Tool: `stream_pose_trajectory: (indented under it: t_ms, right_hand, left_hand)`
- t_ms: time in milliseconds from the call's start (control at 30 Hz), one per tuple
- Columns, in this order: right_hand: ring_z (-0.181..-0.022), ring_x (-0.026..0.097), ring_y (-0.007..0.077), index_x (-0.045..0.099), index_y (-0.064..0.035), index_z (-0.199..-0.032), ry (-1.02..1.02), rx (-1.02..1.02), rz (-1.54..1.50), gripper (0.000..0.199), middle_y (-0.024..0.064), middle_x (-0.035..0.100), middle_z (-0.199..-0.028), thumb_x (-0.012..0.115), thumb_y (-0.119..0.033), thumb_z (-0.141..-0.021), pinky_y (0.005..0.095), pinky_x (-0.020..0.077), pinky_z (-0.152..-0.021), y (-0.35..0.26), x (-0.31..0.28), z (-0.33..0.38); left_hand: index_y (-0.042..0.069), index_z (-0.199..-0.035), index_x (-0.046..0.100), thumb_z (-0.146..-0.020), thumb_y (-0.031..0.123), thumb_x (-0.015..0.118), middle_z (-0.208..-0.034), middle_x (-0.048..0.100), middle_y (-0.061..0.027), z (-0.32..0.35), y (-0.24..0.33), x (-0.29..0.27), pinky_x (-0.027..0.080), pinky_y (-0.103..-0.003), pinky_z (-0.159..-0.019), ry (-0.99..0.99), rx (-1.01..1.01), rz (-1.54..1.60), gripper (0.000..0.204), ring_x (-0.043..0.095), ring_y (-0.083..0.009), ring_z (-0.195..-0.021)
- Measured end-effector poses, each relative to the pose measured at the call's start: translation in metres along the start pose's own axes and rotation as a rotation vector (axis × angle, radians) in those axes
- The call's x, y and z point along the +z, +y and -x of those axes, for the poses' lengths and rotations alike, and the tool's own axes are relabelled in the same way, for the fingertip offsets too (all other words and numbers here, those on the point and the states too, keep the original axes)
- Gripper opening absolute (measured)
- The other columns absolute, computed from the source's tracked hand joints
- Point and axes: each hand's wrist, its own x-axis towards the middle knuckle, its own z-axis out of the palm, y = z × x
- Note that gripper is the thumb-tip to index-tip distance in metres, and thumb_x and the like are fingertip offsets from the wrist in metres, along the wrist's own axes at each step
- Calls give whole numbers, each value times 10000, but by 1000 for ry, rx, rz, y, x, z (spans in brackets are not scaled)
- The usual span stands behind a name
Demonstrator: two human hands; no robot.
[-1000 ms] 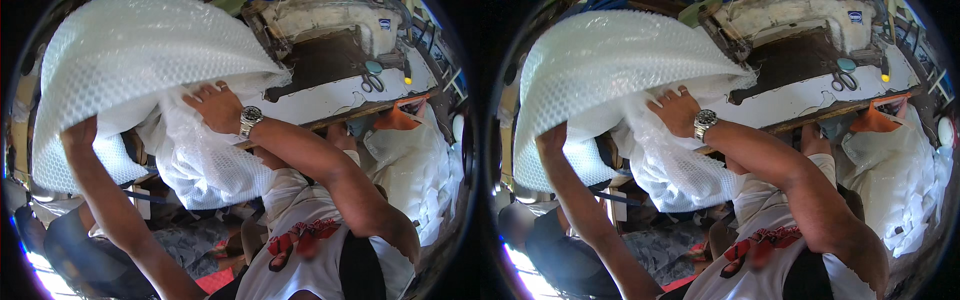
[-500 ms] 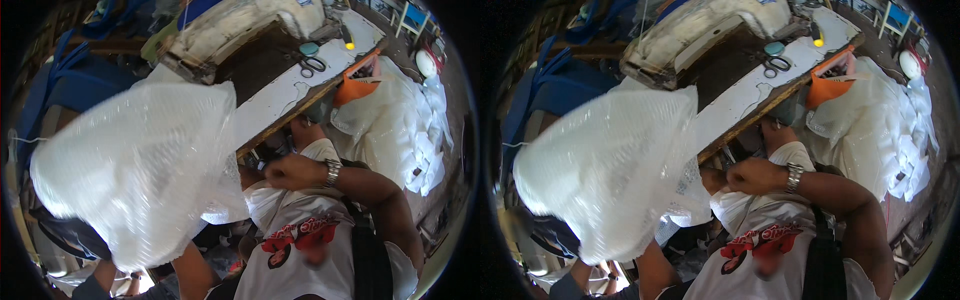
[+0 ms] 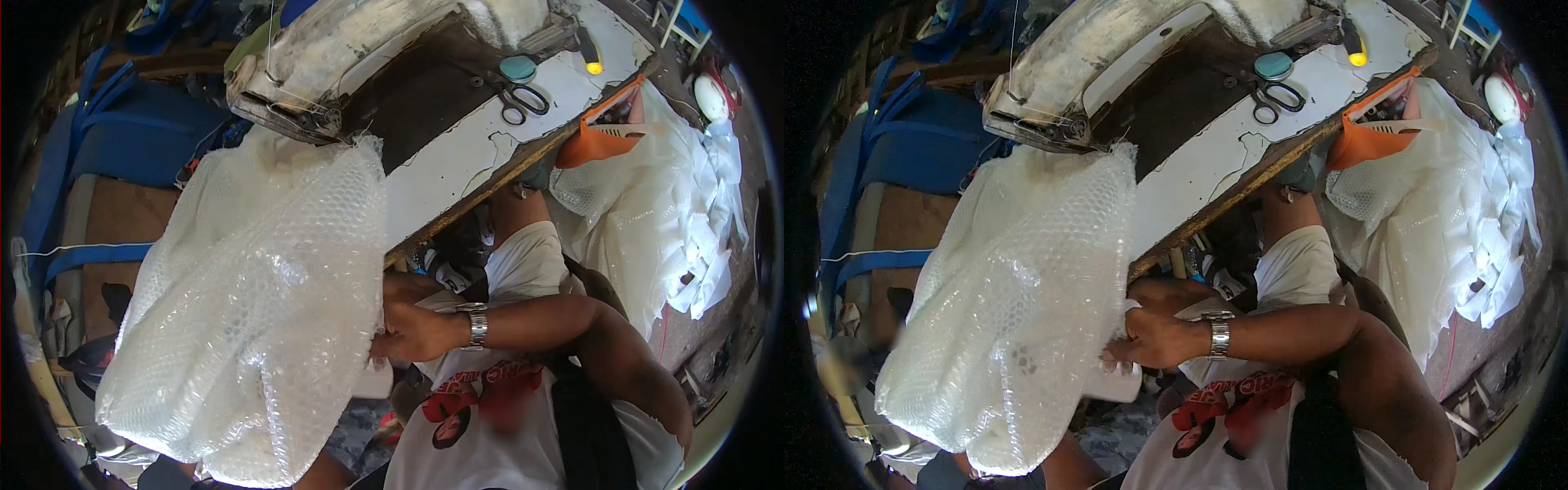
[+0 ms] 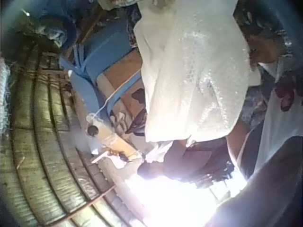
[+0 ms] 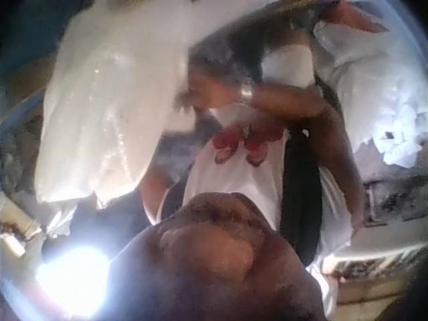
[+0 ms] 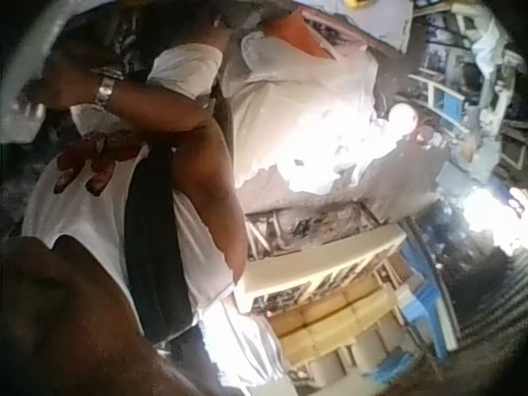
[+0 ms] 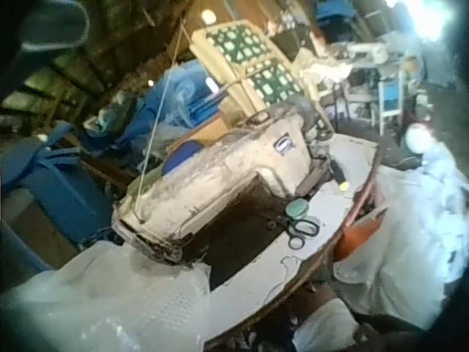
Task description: Sewing pieces of bubble wrap together using an industrial sewing machine in a workshop.
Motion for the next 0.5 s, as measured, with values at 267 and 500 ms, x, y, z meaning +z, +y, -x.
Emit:
stream_pose_trajectory:
  t_ms: [267,500]
  right_hand:
    - [-880,720,375,677,-1,-1144,77,213,271,327,201,738,-958,650,-292,-997,457,569,-785,14,-38,49]
    - [-840,730,365,646,-4,-1188,599,146,609,368,187,743,-1000,632,-334,-1027,448,566,-730,13,-40,86]
  left_hand:
    - [-2,-1436,576,-983,394,656,-1414,636,-200,6,4,0,501,-461,-1044,15,-23,3,607,611,-352,-1271]
    - [-10,-1419,589,-978,398,659,-1388,653,-208,1,0,8,511,-454,-1027,35,-9,3,605,630,-356,-1243]
